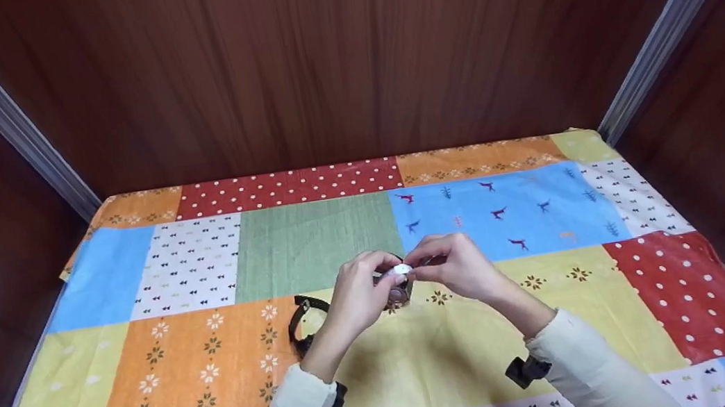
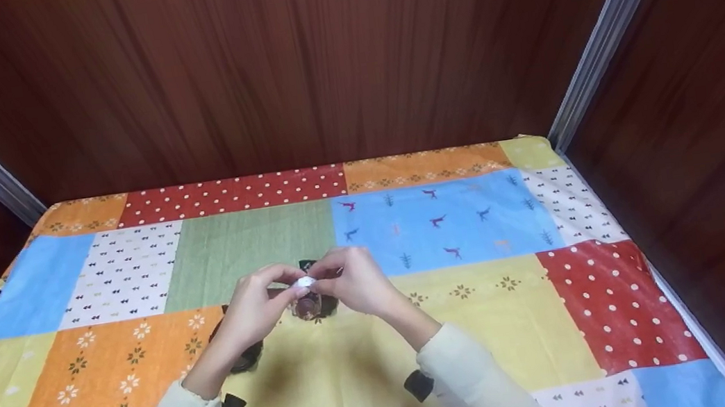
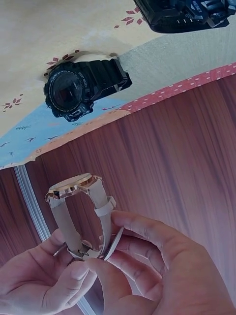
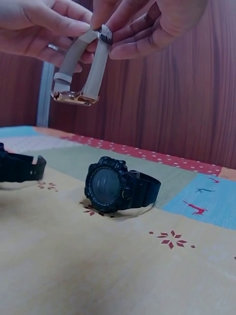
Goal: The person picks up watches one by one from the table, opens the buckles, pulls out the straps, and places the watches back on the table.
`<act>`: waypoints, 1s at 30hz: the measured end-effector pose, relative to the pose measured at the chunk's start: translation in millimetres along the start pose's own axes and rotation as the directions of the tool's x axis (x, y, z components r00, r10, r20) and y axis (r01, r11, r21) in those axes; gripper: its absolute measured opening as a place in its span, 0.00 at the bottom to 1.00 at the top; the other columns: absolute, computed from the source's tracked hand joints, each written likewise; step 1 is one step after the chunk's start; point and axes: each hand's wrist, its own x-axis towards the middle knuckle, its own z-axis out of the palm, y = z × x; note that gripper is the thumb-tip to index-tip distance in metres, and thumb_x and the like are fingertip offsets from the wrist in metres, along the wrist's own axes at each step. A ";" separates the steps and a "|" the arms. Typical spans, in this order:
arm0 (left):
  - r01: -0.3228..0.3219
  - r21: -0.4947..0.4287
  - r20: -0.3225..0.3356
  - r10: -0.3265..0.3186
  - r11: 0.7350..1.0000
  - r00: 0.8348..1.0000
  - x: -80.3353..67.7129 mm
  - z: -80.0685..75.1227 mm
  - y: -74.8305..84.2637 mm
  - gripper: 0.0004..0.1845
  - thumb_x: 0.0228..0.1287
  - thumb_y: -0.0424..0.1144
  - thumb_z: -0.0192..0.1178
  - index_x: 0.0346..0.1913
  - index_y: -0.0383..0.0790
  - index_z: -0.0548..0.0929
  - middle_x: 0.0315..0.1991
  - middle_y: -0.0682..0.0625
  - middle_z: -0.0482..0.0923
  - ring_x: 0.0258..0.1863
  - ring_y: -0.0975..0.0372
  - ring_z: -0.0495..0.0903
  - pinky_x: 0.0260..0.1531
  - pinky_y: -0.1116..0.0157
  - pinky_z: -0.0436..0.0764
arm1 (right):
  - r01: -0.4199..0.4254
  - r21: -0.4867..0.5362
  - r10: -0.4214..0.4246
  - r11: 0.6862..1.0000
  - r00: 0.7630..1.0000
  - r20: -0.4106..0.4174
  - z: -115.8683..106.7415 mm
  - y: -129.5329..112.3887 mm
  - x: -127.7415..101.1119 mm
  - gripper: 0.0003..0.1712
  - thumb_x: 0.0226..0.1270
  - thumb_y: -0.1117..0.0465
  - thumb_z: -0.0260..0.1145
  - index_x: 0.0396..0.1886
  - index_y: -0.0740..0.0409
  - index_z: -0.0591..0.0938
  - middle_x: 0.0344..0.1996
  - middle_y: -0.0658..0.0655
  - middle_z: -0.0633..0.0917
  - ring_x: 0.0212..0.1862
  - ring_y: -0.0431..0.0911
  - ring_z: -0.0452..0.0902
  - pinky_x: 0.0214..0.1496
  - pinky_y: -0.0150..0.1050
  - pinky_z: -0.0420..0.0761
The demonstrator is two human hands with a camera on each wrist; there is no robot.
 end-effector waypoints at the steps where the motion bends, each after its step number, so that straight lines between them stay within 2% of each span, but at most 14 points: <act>1: 0.002 -0.009 0.001 -0.002 1.000 1.000 0.0 -0.1 -0.1 0.03 0.56 0.32 0.62 0.34 0.37 0.83 0.36 0.48 0.79 0.37 0.59 0.78 0.38 0.64 0.77 | -0.012 0.008 0.012 1.000 1.000 -0.002 -0.3 0.3 0.2 0.06 0.53 0.71 0.67 0.32 0.67 0.85 0.30 0.59 0.83 0.33 0.43 0.76 0.35 0.32 0.78; 6: 0.015 -0.044 0.000 -0.015 0.999 1.000 0.3 -1.1 -1.6 0.04 0.58 0.32 0.60 0.35 0.37 0.82 0.36 0.47 0.79 0.36 0.60 0.78 0.36 0.67 0.78 | -0.071 0.074 0.073 0.995 0.997 -0.022 -2.3 2.1 0.7 0.07 0.52 0.72 0.68 0.33 0.68 0.85 0.31 0.61 0.83 0.35 0.45 0.77 0.37 0.34 0.78; 11: -0.003 -0.010 -0.012 0.003 1.000 1.000 0.4 -1.6 -1.4 0.04 0.57 0.32 0.61 0.35 0.36 0.82 0.35 0.47 0.79 0.36 0.58 0.78 0.37 0.64 0.77 | -0.102 0.108 0.104 0.989 0.995 -0.004 -3.6 2.5 0.6 0.08 0.53 0.72 0.67 0.34 0.70 0.84 0.32 0.61 0.83 0.34 0.43 0.77 0.37 0.34 0.79; 14: -0.023 0.038 -0.025 0.024 0.999 0.999 0.5 -1.4 0.4 0.03 0.55 0.32 0.62 0.33 0.36 0.83 0.34 0.47 0.80 0.36 0.57 0.77 0.38 0.62 0.75 | -0.070 0.059 0.069 0.996 0.997 0.017 -3.3 2.5 1.1 0.08 0.54 0.71 0.66 0.35 0.70 0.83 0.32 0.61 0.83 0.33 0.42 0.77 0.37 0.33 0.79; 19: -0.056 0.094 -0.028 0.059 0.994 0.998 0.8 -1.0 2.8 0.03 0.54 0.32 0.63 0.32 0.35 0.83 0.32 0.47 0.80 0.35 0.56 0.78 0.37 0.60 0.75 | 0.036 -0.050 -0.036 0.998 0.999 0.015 -1.0 1.3 1.7 0.07 0.53 0.70 0.67 0.34 0.67 0.84 0.29 0.59 0.83 0.32 0.44 0.77 0.35 0.34 0.79; 22: -0.077 0.113 -0.032 0.081 0.991 0.996 1.0 -0.8 2.6 0.03 0.54 0.32 0.63 0.32 0.35 0.83 0.32 0.47 0.80 0.35 0.57 0.79 0.37 0.60 0.75 | 0.041 -0.056 -0.041 0.998 0.999 0.001 0.2 0.1 1.7 0.07 0.53 0.70 0.68 0.33 0.67 0.85 0.28 0.58 0.83 0.31 0.43 0.77 0.33 0.32 0.79; 26: -0.083 0.100 -0.041 0.088 0.992 0.995 1.5 -1.2 1.6 0.03 0.54 0.32 0.63 0.32 0.36 0.83 0.32 0.48 0.81 0.35 0.58 0.79 0.37 0.62 0.76 | -0.036 0.020 0.036 0.999 0.999 -0.006 -1.2 0.3 1.9 0.08 0.52 0.69 0.68 0.34 0.68 0.85 0.29 0.60 0.83 0.31 0.41 0.77 0.33 0.32 0.79; 30: -0.066 0.069 -0.033 0.068 0.995 0.997 1.9 -2.1 0.6 0.03 0.55 0.32 0.62 0.33 0.36 0.83 0.32 0.49 0.80 0.34 0.59 0.78 0.36 0.63 0.76 | -0.128 0.129 0.130 0.983 0.992 -0.005 -4.2 1.6 0.9 0.10 0.53 0.69 0.68 0.36 0.69 0.84 0.31 0.61 0.84 0.32 0.42 0.79 0.37 0.35 0.80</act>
